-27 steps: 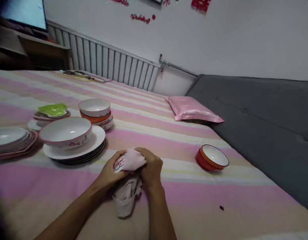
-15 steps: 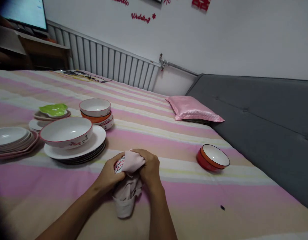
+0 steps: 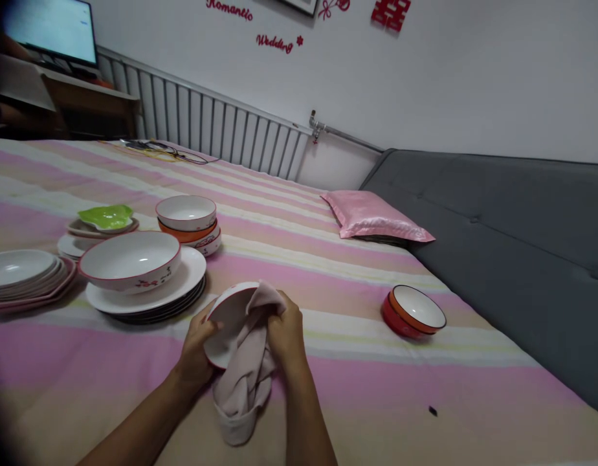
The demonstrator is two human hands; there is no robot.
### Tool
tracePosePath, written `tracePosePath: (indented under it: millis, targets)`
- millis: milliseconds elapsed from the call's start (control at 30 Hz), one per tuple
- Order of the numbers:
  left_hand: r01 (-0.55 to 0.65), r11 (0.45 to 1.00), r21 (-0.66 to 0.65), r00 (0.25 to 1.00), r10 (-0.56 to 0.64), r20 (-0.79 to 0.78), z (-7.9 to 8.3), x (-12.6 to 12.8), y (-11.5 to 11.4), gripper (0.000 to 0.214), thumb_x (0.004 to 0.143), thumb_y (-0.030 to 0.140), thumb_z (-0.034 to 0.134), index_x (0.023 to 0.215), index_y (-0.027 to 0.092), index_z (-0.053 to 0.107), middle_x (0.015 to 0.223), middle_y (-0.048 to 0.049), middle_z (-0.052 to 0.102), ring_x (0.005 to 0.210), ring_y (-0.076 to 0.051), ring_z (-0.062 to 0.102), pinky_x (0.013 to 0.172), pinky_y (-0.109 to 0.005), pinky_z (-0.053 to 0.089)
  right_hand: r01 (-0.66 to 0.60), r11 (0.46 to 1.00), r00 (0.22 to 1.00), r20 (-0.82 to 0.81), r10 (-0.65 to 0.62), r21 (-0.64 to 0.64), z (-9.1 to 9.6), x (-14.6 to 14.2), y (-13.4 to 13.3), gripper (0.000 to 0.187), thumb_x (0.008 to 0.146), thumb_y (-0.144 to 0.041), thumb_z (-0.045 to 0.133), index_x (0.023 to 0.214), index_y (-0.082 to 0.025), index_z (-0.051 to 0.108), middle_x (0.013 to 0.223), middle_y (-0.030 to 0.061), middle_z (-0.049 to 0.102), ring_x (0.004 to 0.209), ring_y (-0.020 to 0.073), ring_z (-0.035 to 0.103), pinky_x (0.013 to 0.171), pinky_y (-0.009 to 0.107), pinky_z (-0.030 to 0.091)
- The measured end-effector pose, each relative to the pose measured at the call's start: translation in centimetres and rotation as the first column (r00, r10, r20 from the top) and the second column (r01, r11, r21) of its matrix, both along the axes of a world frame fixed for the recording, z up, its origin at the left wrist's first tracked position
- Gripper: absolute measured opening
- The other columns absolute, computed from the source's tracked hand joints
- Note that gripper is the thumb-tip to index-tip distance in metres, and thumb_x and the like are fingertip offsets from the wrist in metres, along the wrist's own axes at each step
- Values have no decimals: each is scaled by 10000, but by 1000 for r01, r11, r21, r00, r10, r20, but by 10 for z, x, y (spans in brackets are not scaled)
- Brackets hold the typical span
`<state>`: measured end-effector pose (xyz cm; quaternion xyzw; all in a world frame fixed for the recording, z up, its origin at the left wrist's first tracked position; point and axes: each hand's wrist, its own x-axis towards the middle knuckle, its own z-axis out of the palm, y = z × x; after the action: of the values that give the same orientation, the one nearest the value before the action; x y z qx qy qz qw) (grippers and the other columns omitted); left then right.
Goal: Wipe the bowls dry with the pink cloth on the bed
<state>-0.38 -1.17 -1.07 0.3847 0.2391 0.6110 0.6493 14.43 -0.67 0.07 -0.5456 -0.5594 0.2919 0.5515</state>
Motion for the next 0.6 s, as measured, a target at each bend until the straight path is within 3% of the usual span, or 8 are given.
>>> tracePosePath:
  millis: [133, 267, 433, 533, 600]
  targets:
    - [-104, 993, -60, 989, 110, 103, -1, 0, 2, 566, 606, 227, 621, 1168, 160, 640, 1022, -60, 716, 968, -268, 642, 813, -306, 502, -44, 983, 994, -106, 25, -178, -10, -7, 2, 259, 653, -232, 512, 827, -171, 694, 847, 38, 724, 833, 227, 643, 784, 320, 494]
    - [-151, 977, -149, 969, 176, 172, 0, 3, 2, 555, 614, 235, 645, 1164, 163, 640, 988, -56, 722, 940, -267, 657, 817, -318, 513, -148, 949, 964, -254, 76, -278, -15, -12, 2, 284, 624, -286, 578, 851, -150, 680, 830, 54, 714, 786, 224, 638, 737, 321, 495]
    - [1, 994, -112, 997, 8, 79, 10, 4, -1, 527, 684, 296, 685, 1188, 165, 607, 1071, -87, 701, 955, -258, 650, 831, -320, 502, -39, 991, 991, -131, 21, -130, -9, 1, 2, 270, 642, -244, 530, 849, -150, 676, 845, 62, 710, 806, 225, 628, 741, 314, 489]
    - [72, 997, -35, 984, -77, -160, 14, 3, 0, 573, 650, 324, 722, 1179, 137, 608, 1097, -114, 686, 987, -274, 627, 820, -313, 493, 37, 999, 997, 63, -38, 3, 5, 14, -5, 383, 633, -156, 471, 944, -187, 691, 900, 37, 724, 883, 217, 635, 801, 300, 478]
    - [82, 996, 44, 938, -62, -342, 14, 3, 1, 597, 579, 277, 748, 1144, 127, 627, 1093, -115, 683, 1001, -287, 611, 834, -320, 485, 70, 996, 978, 192, -80, 58, 16, 17, -13, 440, 630, -126, 455, 980, -220, 704, 890, 15, 734, 875, 205, 648, 807, 288, 475]
